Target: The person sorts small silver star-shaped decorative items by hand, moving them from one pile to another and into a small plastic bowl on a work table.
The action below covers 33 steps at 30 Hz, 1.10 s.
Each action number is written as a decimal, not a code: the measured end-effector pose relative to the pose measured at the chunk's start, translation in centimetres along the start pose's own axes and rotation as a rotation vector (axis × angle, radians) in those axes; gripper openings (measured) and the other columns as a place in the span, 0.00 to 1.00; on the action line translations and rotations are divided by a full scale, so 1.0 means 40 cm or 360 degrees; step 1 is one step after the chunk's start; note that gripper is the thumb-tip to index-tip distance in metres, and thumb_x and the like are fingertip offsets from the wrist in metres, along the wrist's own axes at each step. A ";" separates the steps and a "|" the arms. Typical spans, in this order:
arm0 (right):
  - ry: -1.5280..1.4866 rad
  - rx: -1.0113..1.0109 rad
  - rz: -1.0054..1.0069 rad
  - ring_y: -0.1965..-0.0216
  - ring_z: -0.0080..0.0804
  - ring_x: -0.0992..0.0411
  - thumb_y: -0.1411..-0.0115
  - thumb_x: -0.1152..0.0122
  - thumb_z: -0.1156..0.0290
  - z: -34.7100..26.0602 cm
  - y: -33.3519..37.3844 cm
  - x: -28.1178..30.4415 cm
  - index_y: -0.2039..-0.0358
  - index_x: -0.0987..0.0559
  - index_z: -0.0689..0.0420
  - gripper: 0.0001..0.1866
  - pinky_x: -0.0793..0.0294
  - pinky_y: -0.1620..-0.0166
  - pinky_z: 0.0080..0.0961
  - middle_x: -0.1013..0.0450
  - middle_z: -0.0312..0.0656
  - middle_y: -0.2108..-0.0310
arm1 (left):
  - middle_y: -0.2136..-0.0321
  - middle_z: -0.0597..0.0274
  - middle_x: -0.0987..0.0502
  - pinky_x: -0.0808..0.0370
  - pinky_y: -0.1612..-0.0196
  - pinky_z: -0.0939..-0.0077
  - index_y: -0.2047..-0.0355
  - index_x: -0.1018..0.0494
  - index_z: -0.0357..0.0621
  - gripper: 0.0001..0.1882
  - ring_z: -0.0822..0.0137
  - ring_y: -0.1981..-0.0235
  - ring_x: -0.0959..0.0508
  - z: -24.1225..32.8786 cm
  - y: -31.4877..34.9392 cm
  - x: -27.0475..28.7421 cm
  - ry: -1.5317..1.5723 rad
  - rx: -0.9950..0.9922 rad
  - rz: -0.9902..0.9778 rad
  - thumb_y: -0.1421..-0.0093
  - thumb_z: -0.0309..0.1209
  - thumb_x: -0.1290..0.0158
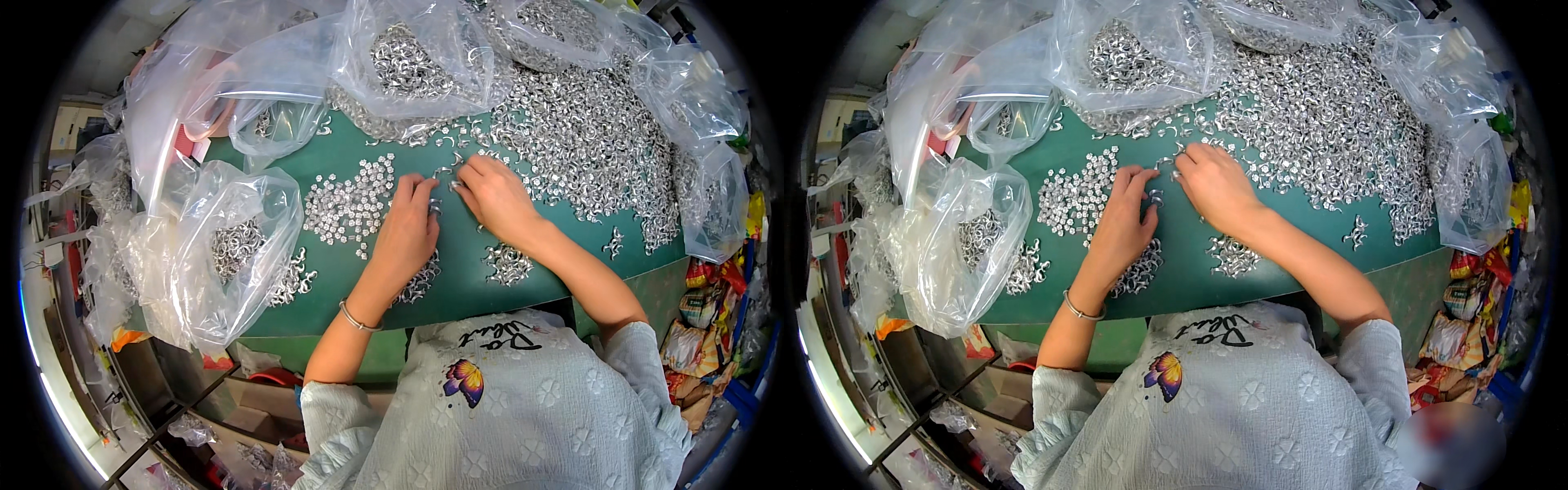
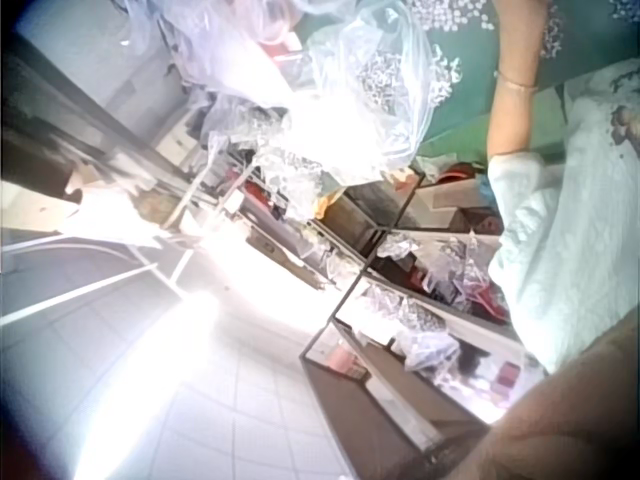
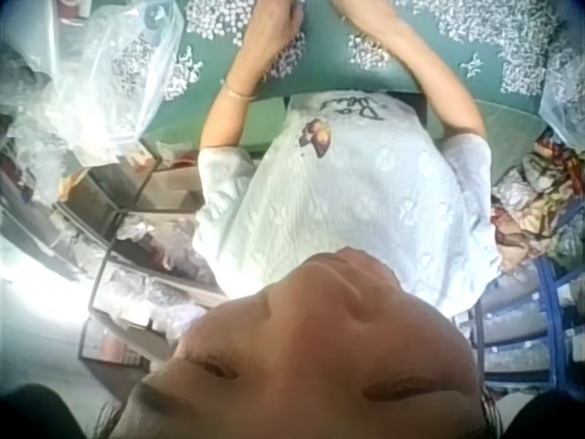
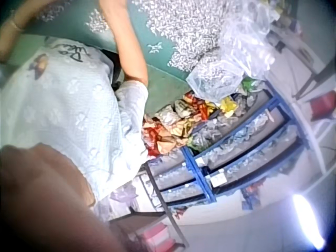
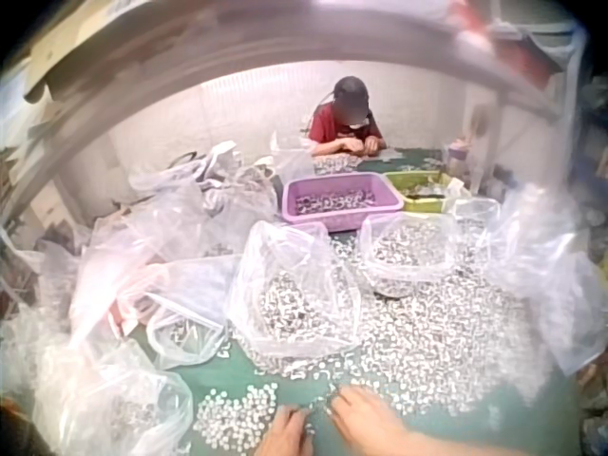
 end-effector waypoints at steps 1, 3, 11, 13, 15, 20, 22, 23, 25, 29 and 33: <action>-0.0031 0.0021 -0.0058 0.61 0.43 0.30 0.47 0.37 0.72 0.005 0.008 0.011 0.70 0.27 0.60 0.08 0.29 0.57 0.38 0.32 0.44 0.67 | 0.50 0.43 0.37 0.27 0.54 0.60 0.48 0.36 0.33 0.25 0.43 0.54 0.28 0.005 0.001 0.004 0.0009 0.0015 -0.0019 0.49 0.15 0.48; -0.0172 0.0107 -0.0213 0.63 0.45 0.30 0.48 0.36 0.74 0.009 0.027 0.051 0.69 0.26 0.60 0.09 0.30 0.58 0.38 0.32 0.44 0.68 | 0.50 0.43 0.38 0.27 0.52 0.60 0.48 0.37 0.32 0.26 0.42 0.53 0.28 0.014 -0.002 0.010 0.0025 0.0033 -0.0052 0.49 0.15 0.47; -0.0404 0.0067 -0.0105 0.59 0.48 0.30 0.48 0.37 0.76 0.042 -0.035 0.061 0.64 0.25 0.63 0.10 0.29 0.56 0.37 0.30 0.46 0.65 | 0.54 0.52 0.35 0.27 0.56 0.71 0.46 0.38 0.36 0.34 0.61 0.64 0.30 0.005 -0.025 0.013 -0.0034 -0.0028 0.0160 0.53 0.19 0.37; -0.0136 0.0165 0.0037 0.60 0.44 0.31 0.49 0.37 0.75 0.016 -0.057 0.031 0.67 0.24 0.61 0.09 0.31 0.57 0.37 0.30 0.44 0.67 | 0.54 0.52 0.34 0.27 0.56 0.70 0.45 0.38 0.36 0.34 0.60 0.64 0.30 0.011 -0.026 -0.001 -0.0044 -0.0009 0.0139 0.53 0.20 0.36; 0.0079 0.0264 0.0036 0.61 0.39 0.31 0.49 0.37 0.74 0.003 -0.065 0.006 0.69 0.23 0.59 0.07 0.32 0.58 0.36 0.31 0.41 0.69 | 0.54 0.52 0.34 0.27 0.57 0.70 0.45 0.38 0.36 0.34 0.60 0.64 0.29 0.012 -0.023 -0.002 -0.0051 -0.0009 0.0130 0.53 0.20 0.36; 0.0010 0.0276 -0.0090 0.61 0.37 0.32 0.50 0.37 0.73 0.015 -0.035 0.021 0.71 0.23 0.58 0.06 0.34 0.58 0.34 0.32 0.39 0.70 | 0.55 0.51 0.34 0.26 0.58 0.69 0.46 0.36 0.37 0.32 0.58 0.64 0.28 -0.001 0.002 -0.001 -0.0125 0.0010 0.0144 0.52 0.18 0.38; -0.0064 0.0230 -0.0171 0.61 0.37 0.32 0.50 0.37 0.73 0.008 -0.022 0.029 0.71 0.23 0.58 0.06 0.34 0.57 0.34 0.32 0.38 0.70 | 0.55 0.52 0.34 0.26 0.58 0.69 0.46 0.36 0.38 0.32 0.58 0.65 0.28 -0.008 0.003 -0.002 -0.0106 0.0015 0.0133 0.52 0.17 0.39; -0.0069 0.0255 -0.0194 0.61 0.37 0.32 0.50 0.37 0.73 -0.002 -0.014 0.025 0.70 0.22 0.57 0.06 0.33 0.57 0.34 0.32 0.39 0.70 | 0.55 0.52 0.34 0.26 0.58 0.69 0.46 0.36 0.38 0.32 0.58 0.65 0.28 -0.012 0.002 -0.003 -0.0097 0.0016 0.0126 0.52 0.17 0.39; -0.0080 0.0306 -0.0238 0.61 0.37 0.31 0.49 0.37 0.73 -0.019 -0.003 0.015 0.69 0.22 0.57 0.06 0.33 0.56 0.34 0.31 0.39 0.70 | 0.54 0.51 0.34 0.26 0.58 0.69 0.45 0.36 0.38 0.32 0.58 0.65 0.28 -0.024 0.005 -0.008 -0.0084 -0.0001 0.0090 0.52 0.17 0.39; -0.0437 0.0190 -0.0309 0.61 0.41 0.30 0.48 0.38 0.76 -0.008 -0.020 0.043 0.67 0.23 0.58 0.07 0.31 0.56 0.36 0.29 0.42 0.69 | 0.53 0.51 0.35 0.27 0.55 0.68 0.46 0.36 0.38 0.32 0.56 0.61 0.28 0.009 0.007 0.009 -0.0009 0.0087 0.0156 0.53 0.17 0.39; -0.0360 0.0027 -0.0107 0.60 0.46 0.30 0.48 0.40 0.80 0.005 -0.060 0.031 0.63 0.24 0.61 0.10 0.30 0.56 0.37 0.30 0.45 0.66 | 0.53 0.51 0.35 0.30 0.50 0.65 0.46 0.35 0.38 0.33 0.52 0.55 0.30 0.026 -0.020 0.006 -0.0249 -0.0237 0.0222 0.54 0.18 0.39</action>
Point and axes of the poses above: each hand's wrist, its own y-axis away from the middle knuckle, its own x-axis out of the back of the hand, z = x × y, the point moved 3 cm from there along -y, towards the middle knuckle
